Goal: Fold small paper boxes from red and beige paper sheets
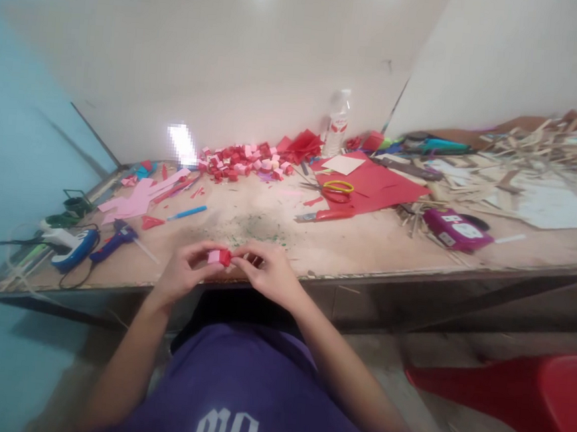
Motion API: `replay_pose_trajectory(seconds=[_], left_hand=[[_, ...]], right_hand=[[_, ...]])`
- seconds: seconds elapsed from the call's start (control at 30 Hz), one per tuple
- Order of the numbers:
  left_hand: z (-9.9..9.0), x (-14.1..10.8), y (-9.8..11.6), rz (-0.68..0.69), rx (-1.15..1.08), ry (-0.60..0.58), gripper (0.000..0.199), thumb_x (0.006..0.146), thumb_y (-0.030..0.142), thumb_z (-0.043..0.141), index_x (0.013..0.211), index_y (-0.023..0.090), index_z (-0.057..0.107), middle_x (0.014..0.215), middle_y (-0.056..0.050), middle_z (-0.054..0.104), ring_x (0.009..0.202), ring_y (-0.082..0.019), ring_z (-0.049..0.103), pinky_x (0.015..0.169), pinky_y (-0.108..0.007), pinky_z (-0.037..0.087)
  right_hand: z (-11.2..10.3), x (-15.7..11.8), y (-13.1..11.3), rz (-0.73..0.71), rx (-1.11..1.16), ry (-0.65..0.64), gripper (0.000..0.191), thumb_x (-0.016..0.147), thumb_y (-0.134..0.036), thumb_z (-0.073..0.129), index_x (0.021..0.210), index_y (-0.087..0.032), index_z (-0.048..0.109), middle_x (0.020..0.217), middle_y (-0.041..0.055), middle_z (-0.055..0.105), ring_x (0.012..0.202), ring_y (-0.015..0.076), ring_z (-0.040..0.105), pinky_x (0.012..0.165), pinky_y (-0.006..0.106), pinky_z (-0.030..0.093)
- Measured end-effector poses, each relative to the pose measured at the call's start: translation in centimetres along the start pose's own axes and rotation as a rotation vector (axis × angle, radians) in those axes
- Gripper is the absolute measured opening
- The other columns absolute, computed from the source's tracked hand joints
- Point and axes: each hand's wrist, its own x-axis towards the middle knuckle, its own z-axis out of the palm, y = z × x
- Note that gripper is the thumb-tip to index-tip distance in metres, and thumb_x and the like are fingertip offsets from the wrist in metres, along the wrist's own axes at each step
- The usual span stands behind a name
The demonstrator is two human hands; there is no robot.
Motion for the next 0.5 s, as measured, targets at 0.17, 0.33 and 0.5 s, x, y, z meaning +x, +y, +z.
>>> replay_pose_trajectory(seconds=[0.17,0.33,0.5], left_hand=[[0.04,-0.12,-0.02,0.043,0.047,0.009,0.027,0.086,0.031,0.082,0.11,0.02,0.081,0.114,-0.008,0.083,0.108,-0.025,0.077,0.102,-0.036,0.057],[0.16,-0.11,-0.08,0.063,0.062,0.019,0.026,0.085,0.029,0.082,0.11,0.021,0.082,0.114,-0.008,0.083,0.109,-0.026,0.077,0.102,-0.036,0.058],[0.09,-0.07,-0.31,0.05,0.045,0.02,0.027,0.086,0.03,0.083,0.111,0.022,0.082,0.116,-0.008,0.083,0.111,-0.026,0.076,0.105,-0.036,0.057]], right_hand=[[0.02,0.03,-0.09,0.004,-0.001,-0.033,0.01,0.095,-0.023,0.07,0.093,-0.022,0.08,0.086,0.0044,0.079,0.073,0.0172,0.069,0.066,0.028,0.054],[0.04,0.12,-0.13,0.002,0.004,-0.034,0.01,0.095,-0.023,0.07,0.092,-0.021,0.079,0.083,0.0042,0.079,0.071,0.0172,0.069,0.066,0.028,0.054],[0.05,0.11,-0.1,-0.024,0.013,-0.027,0.011,0.096,-0.023,0.069,0.092,-0.021,0.079,0.084,0.004,0.079,0.071,0.0167,0.069,0.066,0.028,0.053]])
